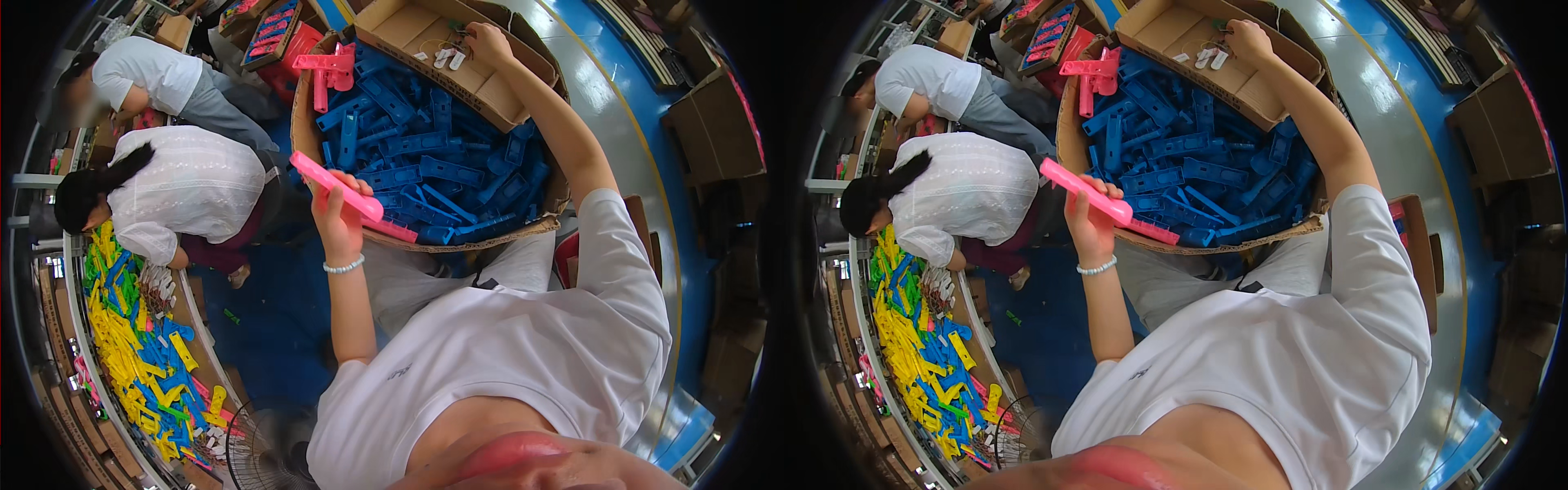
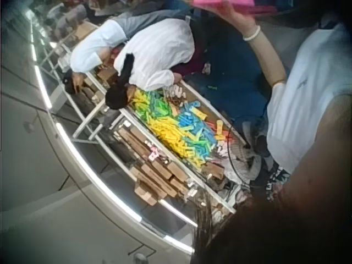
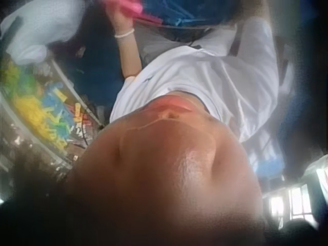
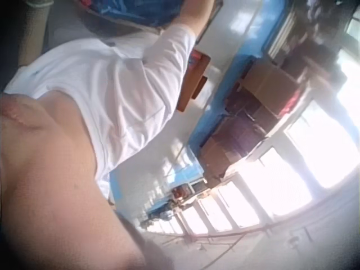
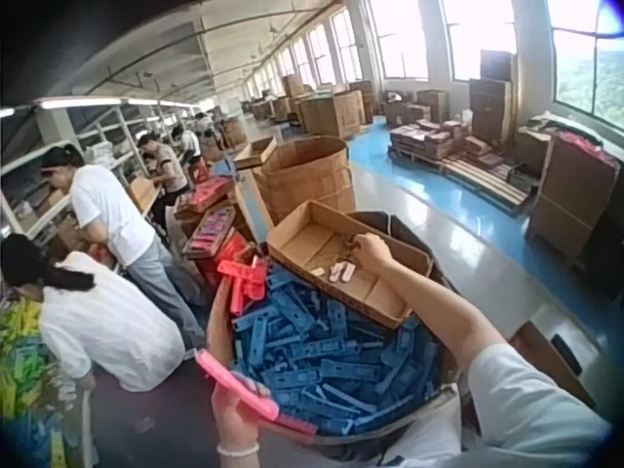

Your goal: The person assembles toy components by inserting circuit boards into plastic casings by hand and placing the assembled units into a tray. The person then walks to another workstation, gathers more circuit board assemblies into a box, and separates the wiring by hand.

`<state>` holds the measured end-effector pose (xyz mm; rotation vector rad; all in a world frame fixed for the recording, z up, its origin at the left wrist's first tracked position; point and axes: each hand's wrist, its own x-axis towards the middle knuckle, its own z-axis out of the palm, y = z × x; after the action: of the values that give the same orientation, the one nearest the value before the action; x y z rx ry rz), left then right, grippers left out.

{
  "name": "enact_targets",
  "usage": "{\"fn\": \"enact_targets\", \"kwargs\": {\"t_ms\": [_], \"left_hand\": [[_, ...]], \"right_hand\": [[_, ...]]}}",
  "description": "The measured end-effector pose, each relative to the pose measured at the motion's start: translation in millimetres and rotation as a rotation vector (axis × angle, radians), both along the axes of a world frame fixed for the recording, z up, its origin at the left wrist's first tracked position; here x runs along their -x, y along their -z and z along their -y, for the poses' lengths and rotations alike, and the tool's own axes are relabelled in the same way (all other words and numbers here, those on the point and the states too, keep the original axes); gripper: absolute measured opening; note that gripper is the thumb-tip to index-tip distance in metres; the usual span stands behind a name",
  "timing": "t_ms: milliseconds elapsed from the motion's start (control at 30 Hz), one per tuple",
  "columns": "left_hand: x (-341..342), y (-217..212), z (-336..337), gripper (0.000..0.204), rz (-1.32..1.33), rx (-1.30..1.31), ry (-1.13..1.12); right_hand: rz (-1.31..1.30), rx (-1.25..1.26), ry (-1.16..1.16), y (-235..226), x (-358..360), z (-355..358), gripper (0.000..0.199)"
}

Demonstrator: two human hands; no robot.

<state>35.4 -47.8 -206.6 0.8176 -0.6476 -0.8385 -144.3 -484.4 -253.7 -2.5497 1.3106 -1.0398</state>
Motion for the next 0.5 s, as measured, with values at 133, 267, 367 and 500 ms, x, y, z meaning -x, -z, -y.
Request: {"fn": "enact_targets", "kwargs": {"t_ms": [133,267,367,500], "left_hand": [[32.2,16.2,-46.4,0.035,-0.023,0.058,-0.076],[48.1,15.0,-64.1,0.04,-0.021,-0.046,-0.03],[52.7,9.7,-64.6,0.047,-0.067,-0.091,0.001],[57.0,7.6,-58.1,0.062,-0.193,-0.03,0.136]], "right_hand": [[-0.188,-0.256,0.19,-9.7,-41.9,5.4,0.036],[-0.23,-0.259,0.231,2.6,-46.2,22.4,0.036],[-0.214,-0.166,0.231,5.1,-38.3,27.1,0.035],[0.448,0.089,-0.047,-10.8,-16.9,33.4,0.029]]}}
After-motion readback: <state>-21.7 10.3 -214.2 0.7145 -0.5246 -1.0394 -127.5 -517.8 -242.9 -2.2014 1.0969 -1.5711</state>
